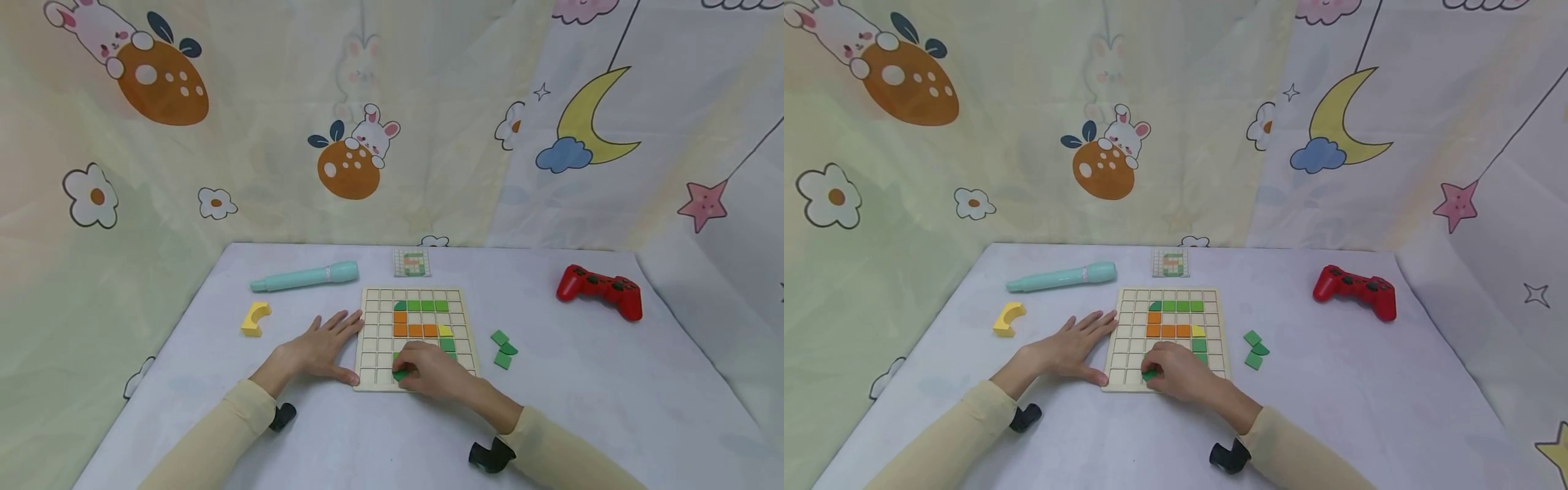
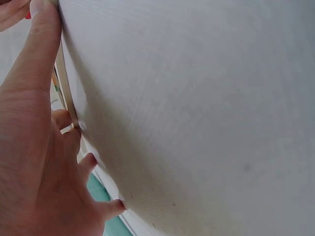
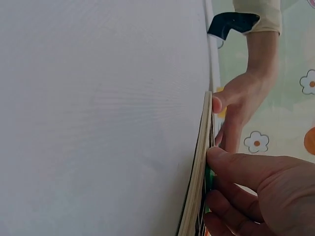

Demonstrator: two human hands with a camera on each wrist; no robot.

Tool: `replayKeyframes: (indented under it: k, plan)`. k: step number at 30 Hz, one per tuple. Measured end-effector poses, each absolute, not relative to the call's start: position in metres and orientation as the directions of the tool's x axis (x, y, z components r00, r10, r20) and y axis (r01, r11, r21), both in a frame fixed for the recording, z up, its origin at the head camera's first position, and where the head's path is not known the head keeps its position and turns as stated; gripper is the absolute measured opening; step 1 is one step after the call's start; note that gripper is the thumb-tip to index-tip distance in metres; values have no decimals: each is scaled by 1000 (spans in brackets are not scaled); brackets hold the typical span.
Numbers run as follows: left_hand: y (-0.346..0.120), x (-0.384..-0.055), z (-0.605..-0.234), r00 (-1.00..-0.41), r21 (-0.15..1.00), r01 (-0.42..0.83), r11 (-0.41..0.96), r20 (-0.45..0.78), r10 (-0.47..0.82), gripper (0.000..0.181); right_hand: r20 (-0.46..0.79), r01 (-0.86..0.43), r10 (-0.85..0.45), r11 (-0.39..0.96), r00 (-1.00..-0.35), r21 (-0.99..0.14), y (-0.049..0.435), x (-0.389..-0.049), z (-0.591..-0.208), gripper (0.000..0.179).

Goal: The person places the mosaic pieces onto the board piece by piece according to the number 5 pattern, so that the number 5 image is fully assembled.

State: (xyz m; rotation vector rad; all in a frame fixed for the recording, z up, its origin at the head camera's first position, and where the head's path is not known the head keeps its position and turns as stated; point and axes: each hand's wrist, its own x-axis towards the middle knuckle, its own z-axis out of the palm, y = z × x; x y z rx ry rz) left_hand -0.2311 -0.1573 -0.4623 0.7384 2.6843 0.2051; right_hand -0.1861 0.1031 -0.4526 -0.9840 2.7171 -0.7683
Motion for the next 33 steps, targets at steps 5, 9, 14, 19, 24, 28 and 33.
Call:
replayKeyframes:
  k: [5,9,14,19,24,28,33]
  plan:
    - [-158,-231,-463,-801,226,475,850,-289,524,116,51,-554,-627,644,-777,-527,104,-185,-453,17]
    - [-158,-231,-463,-800,223,478,849,-288,526,115,51,-545,-626,633,-778,-549,106,-185,-454,17]
    - [-157,-232,-464,-803,219,472,854,-293,519,115,73,-535,-614,615,-786,-579,116,-189,-453,16]
    - [-157,-232,-463,-802,216,473,854,-295,519,116,99,-499,-559,630,-823,-595,136,-191,-447,17]
    - [-157,-231,-459,-797,212,477,853,-304,522,116,125,-472,-504,654,-854,-591,162,-193,-443,19]
    - [-157,-230,-458,-797,218,472,854,-307,519,115,156,-482,-497,641,-854,-597,179,-196,-442,21]
    - [-157,-230,-459,-795,220,477,851,-305,524,115,114,-428,-453,686,-884,-588,199,-197,-439,24]
